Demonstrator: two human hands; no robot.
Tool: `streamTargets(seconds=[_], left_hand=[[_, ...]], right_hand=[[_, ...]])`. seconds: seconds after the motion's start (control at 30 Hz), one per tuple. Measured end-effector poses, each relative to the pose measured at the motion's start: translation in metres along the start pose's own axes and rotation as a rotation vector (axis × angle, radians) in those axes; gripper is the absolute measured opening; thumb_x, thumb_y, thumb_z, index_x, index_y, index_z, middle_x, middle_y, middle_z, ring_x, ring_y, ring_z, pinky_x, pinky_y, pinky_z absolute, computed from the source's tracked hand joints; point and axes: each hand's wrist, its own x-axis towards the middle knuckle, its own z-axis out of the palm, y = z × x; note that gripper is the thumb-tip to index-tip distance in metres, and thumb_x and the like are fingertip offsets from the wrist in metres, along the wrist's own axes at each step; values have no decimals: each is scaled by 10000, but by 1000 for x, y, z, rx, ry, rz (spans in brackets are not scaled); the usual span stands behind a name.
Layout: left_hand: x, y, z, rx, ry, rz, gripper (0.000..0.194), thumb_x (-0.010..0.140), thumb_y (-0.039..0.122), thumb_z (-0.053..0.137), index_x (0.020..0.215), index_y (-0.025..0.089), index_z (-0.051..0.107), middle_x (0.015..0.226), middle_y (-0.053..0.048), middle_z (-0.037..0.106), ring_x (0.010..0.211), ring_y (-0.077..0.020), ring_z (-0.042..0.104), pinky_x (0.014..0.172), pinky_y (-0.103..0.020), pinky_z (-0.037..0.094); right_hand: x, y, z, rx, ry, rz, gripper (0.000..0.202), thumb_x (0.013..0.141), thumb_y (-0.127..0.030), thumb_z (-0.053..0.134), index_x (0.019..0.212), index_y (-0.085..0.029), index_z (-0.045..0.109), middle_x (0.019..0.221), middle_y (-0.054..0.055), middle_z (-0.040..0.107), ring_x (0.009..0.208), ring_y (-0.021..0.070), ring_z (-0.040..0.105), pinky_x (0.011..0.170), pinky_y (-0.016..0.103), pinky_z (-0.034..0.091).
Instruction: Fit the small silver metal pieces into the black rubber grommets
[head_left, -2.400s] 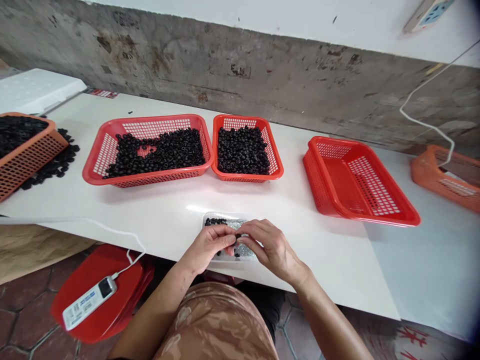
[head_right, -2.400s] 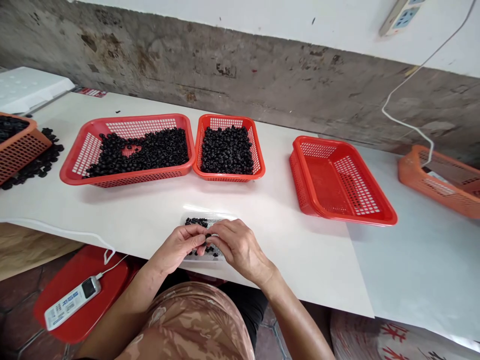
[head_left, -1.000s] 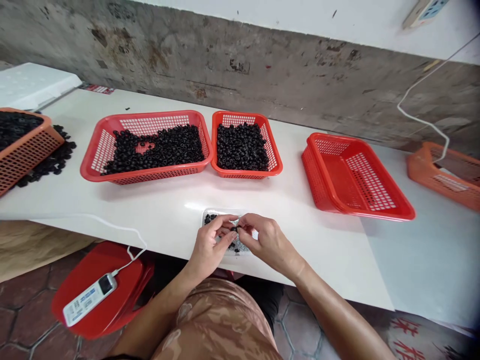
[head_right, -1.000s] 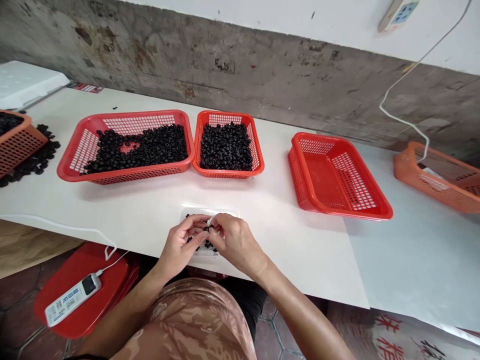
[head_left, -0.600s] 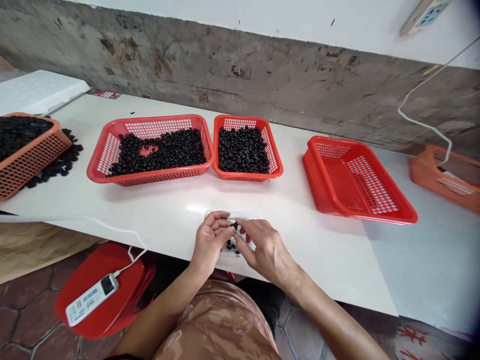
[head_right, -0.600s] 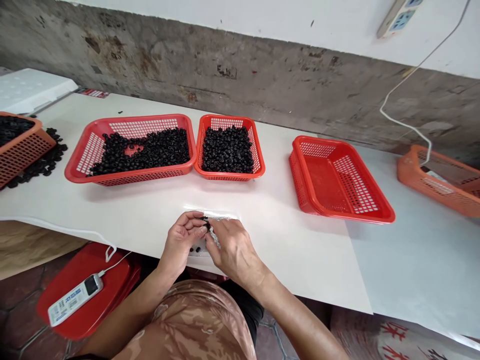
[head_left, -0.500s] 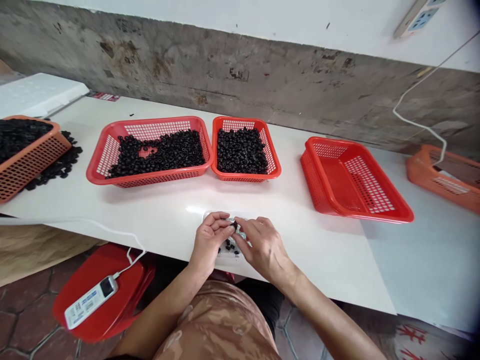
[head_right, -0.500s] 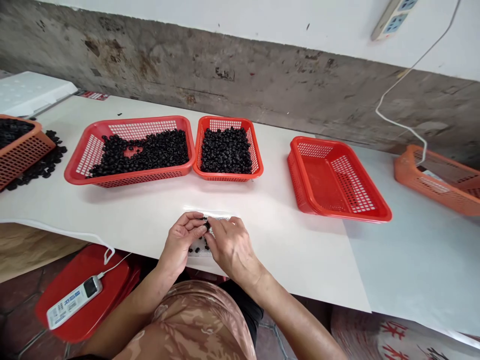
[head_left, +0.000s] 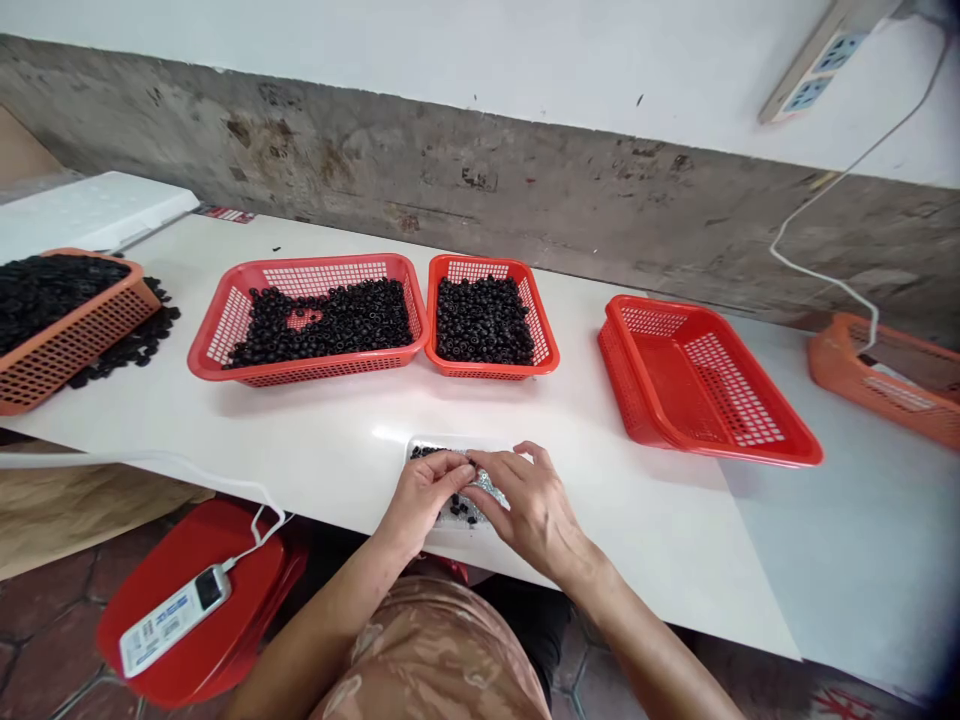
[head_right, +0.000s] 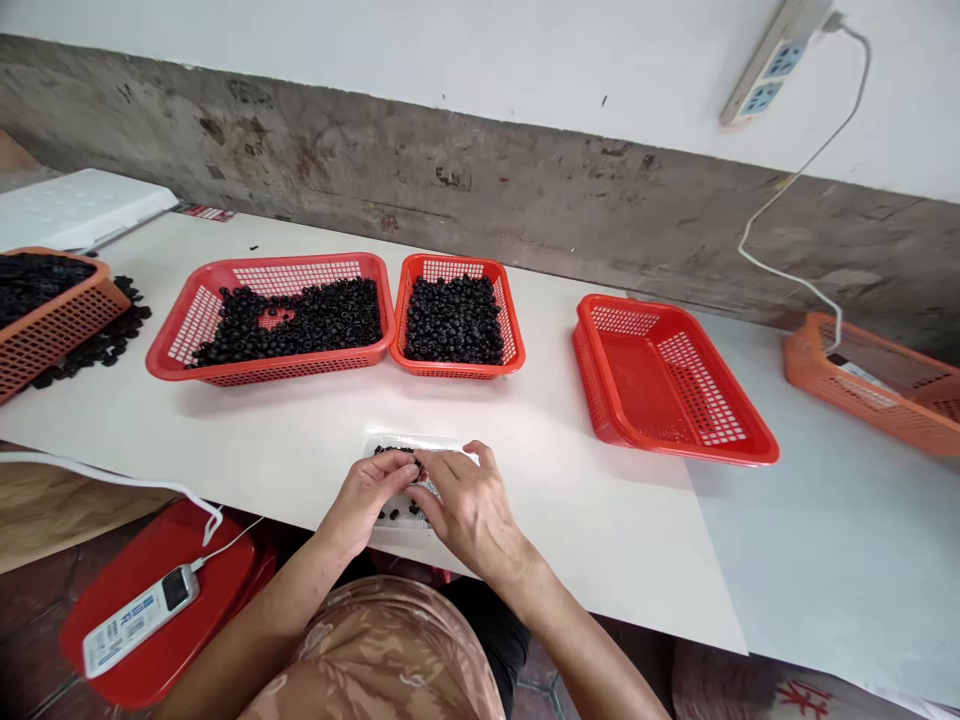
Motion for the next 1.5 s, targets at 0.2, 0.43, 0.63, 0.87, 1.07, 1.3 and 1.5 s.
streamTargets(seconds=[0.2, 0.43, 0.63, 0.87, 1.07, 1.3, 1.5], left_hand=[[0, 0, -5, 14, -56, 16, 192, 789, 350, 750, 768, 158, 751, 747, -23, 680, 756, -152, 564, 727, -255, 420], [0, -3, -5, 13, -71, -3, 181, 798, 338, 738, 837, 168, 789, 780, -35, 707, 763, -158, 571, 724, -260, 421], [1, -3, -3, 11, -29, 24, 179, 797, 324, 727, 742, 156, 756, 701, -21, 652, 707, -139, 522, 702, -255, 404], [3, -2, 1, -87, -34, 8, 172, 801, 325, 741, 805, 156, 776, 754, -37, 673, 802, -169, 579, 821, -279, 439], [-2, -3, -4, -22, -82, -22, 270, 839, 419, 727, 897, 162, 786, 789, -40, 672, 766, -155, 546, 764, -270, 416], [-5, -4, -5, 4, -114, -31, 334, 823, 463, 738, 845, 133, 790, 709, -41, 634, 693, -146, 495, 700, -270, 383], [-8, 0, 0, -34, -109, -29, 361, 788, 496, 767, 812, 136, 790, 719, -46, 661, 758, -178, 566, 777, -288, 433]], right_hand=[[5, 12, -5, 509, -23, 175, 204, 1015, -238, 553, 1160, -235, 697, 973, 41, 742, 888, 166, 692, 821, 312, 538], [2, 21, 0, 475, 34, 93, 182, 1006, -252, 575, 1104, -241, 729, 1026, 56, 751, 965, 190, 708, 858, 340, 552], [-3, 15, 5, 196, 66, -30, 267, 1006, -273, 591, 1262, -201, 605, 1123, 82, 737, 998, 193, 705, 880, 368, 473], [3, 4, 17, -173, 137, -110, 260, 1049, -277, 489, 1248, -125, 560, 1092, 113, 739, 870, 184, 694, 954, 413, 370], [0, 10, 20, -137, 142, -125, 250, 1048, -279, 495, 1237, -127, 556, 1035, 93, 747, 805, 158, 692, 972, 411, 384], [-5, 16, 20, -45, 58, -189, 297, 1035, -233, 508, 1306, -111, 511, 1057, 111, 729, 892, 177, 696, 928, 393, 460], [-4, 19, 16, -70, 14, -291, 312, 1040, -212, 477, 1329, -96, 490, 1067, 123, 723, 906, 197, 696, 877, 391, 499]])
